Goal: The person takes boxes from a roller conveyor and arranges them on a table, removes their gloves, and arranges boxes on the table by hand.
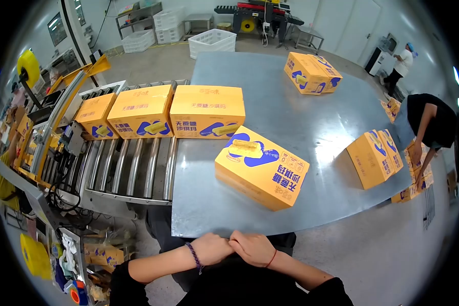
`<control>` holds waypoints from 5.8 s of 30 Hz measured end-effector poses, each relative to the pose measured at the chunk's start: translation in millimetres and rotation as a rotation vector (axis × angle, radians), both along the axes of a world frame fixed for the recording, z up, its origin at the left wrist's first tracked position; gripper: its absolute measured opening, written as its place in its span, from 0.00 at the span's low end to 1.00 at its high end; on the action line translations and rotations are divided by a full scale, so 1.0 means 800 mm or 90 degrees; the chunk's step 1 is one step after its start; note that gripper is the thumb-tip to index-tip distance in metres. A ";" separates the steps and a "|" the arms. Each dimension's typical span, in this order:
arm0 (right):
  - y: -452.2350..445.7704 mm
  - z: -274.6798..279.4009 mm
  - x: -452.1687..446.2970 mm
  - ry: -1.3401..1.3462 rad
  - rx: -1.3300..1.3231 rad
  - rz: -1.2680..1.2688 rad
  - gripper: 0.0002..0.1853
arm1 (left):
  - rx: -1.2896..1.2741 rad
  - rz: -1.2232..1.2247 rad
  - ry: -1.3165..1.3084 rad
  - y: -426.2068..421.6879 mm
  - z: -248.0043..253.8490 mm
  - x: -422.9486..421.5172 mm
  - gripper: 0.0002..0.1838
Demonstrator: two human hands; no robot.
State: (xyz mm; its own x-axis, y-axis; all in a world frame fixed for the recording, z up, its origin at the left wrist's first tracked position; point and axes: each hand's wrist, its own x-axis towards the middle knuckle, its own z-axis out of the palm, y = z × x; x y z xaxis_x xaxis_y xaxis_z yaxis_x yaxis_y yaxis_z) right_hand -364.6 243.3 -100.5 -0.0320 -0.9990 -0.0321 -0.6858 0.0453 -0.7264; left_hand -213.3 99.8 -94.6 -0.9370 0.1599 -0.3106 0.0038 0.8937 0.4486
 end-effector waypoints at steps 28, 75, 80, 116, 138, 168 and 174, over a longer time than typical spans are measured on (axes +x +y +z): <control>-0.047 0.085 -0.165 0.389 -0.093 -0.205 0.51 | -0.348 0.573 0.316 -0.375 0.079 -0.294 0.22; 0.011 0.084 -0.305 0.420 -0.196 -0.375 0.32 | -0.783 -0.032 0.531 -0.097 0.096 -0.098 0.38; -0.035 0.116 -0.226 0.398 -0.276 -0.200 0.28 | -0.349 0.347 0.400 -0.065 0.073 -0.105 0.43; 0.086 0.065 -0.363 0.462 -0.076 -0.496 0.47 | -0.280 0.385 0.417 -0.229 0.158 -0.217 0.31; 0.088 0.056 -0.370 0.458 -0.089 -0.470 0.35 | -0.208 0.217 0.355 -0.067 0.079 -0.108 0.43; 0.095 0.060 -0.416 0.514 -0.070 -0.491 0.55 | -0.329 0.467 0.307 -0.245 0.173 -0.193 0.29; 0.086 0.059 -0.407 0.580 -0.047 -0.496 0.53 | -0.367 0.378 0.375 -0.145 0.070 -0.097 0.40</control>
State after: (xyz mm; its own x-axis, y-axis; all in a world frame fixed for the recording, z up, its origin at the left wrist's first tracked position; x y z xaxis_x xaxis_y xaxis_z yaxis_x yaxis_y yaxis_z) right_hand -690.0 312.2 -52.9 -0.6095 -0.6994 0.3732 -0.7557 0.6549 -0.0069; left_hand -290.6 -15.8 -38.9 -0.8453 -0.4094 0.3433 -0.4297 0.9028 0.0187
